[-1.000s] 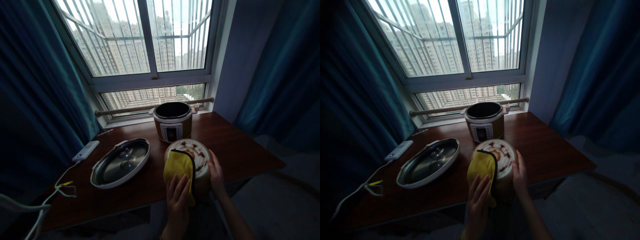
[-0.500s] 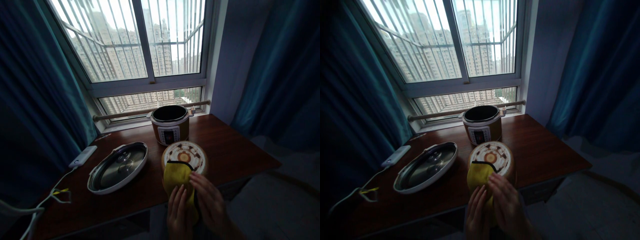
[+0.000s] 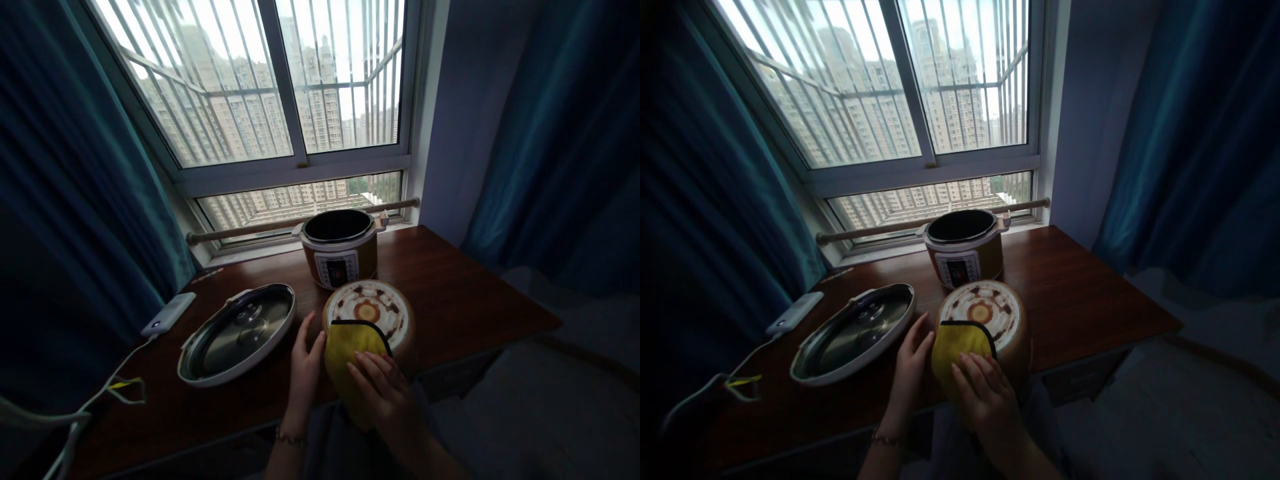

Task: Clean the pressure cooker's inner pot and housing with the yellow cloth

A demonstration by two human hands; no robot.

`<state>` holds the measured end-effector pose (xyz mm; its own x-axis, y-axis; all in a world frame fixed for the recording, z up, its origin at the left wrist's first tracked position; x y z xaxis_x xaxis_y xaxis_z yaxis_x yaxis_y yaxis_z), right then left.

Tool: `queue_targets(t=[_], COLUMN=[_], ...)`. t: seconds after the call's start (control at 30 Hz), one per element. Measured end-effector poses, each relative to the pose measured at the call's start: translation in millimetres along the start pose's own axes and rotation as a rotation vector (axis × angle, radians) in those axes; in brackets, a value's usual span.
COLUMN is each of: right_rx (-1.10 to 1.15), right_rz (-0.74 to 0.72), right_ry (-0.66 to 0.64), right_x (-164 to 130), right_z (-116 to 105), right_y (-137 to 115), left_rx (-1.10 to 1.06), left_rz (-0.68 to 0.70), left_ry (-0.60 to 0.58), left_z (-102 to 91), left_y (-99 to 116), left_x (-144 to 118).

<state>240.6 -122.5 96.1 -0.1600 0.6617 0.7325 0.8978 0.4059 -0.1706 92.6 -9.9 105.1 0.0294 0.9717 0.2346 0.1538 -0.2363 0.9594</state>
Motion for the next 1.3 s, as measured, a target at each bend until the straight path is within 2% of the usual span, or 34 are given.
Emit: queue_targets(t=[0.1,0.17,0.23,0.3,0.4,0.47,0.57,0.67,0.77,0.9,1.0,1.13,1.2,1.3], right_rx=[0.029,0.051,0.08,0.113,0.152,0.173,0.223,0.295,0.183,-0.05,-0.035,0.091,0.127,0.111], right_rz=[-0.078,-0.102,-0.066,0.026,0.242,0.405,0.627,0.707,0.646,0.402,0.195,-0.078,-0.128,-0.073], right_ry=[0.007,-0.005,0.021,0.087,0.204,0.216,0.106,-0.056,-0.168,-0.278,-0.428,-0.549,-0.578,-0.6], right_x=[-3.0,-6.9,-12.1,-16.6,-17.1,-11.1,6.5,30.3,52.1,68.5,74.7,83.9,89.4,99.4], right_z=[-0.5,-2.1,-3.3,-4.7,-10.1,-15.6,-20.1,-13.9,-1.3,6.3,3.0,1.0,5.6,19.1], right_y=[7.9,14.8,24.2,37.5,67.2,91.7,125.5,142.0,136.0,104.2,71.2,33.2,27.0,39.2], left_rx=[-0.094,-0.112,-0.118,-0.123,-0.136,-0.13,-0.09,-0.036,0.023,0.203,0.339,0.37,0.375,0.397], left_rz=[-0.098,-0.105,-0.108,-0.114,-0.121,-0.113,-0.065,-0.011,0.038,0.069,0.058,0.038,0.031,0.054], left_ry=[-0.15,-0.185,-0.193,-0.207,-0.228,-0.226,-0.206,-0.174,-0.152,-0.103,-0.087,-0.102,-0.099,-0.099], left_z=[4.5,3.7,1.2,-1.2,-2.8,-2.3,-0.2,1.4,1.0,-1.3,-2.1,-2.1,-1.9,-0.8], left_y=[-9.8,-15.0,-18.5,-19.8,-17.6,-14.8,-11.5,-12.1,-14.7,-15.3,-14.1,-15.9,-17.5,-17.3], left_x=[16.0,18.8,19.5,20.2,21.4,21.4,19.9,18.4,17.8,17.0,16.9,18.1,18.9,19.7])
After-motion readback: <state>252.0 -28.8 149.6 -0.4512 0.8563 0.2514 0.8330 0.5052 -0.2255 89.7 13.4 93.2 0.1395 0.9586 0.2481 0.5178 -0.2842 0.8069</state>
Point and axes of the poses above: each hand's wrist, its own x-axis towards the middle knuckle, its own z-axis out of the palm, y = z × x, the point moved 1 cm from there along x, towards the middle knuckle, and after that the axes turned 1 degree about z, right-handed, at the moved point
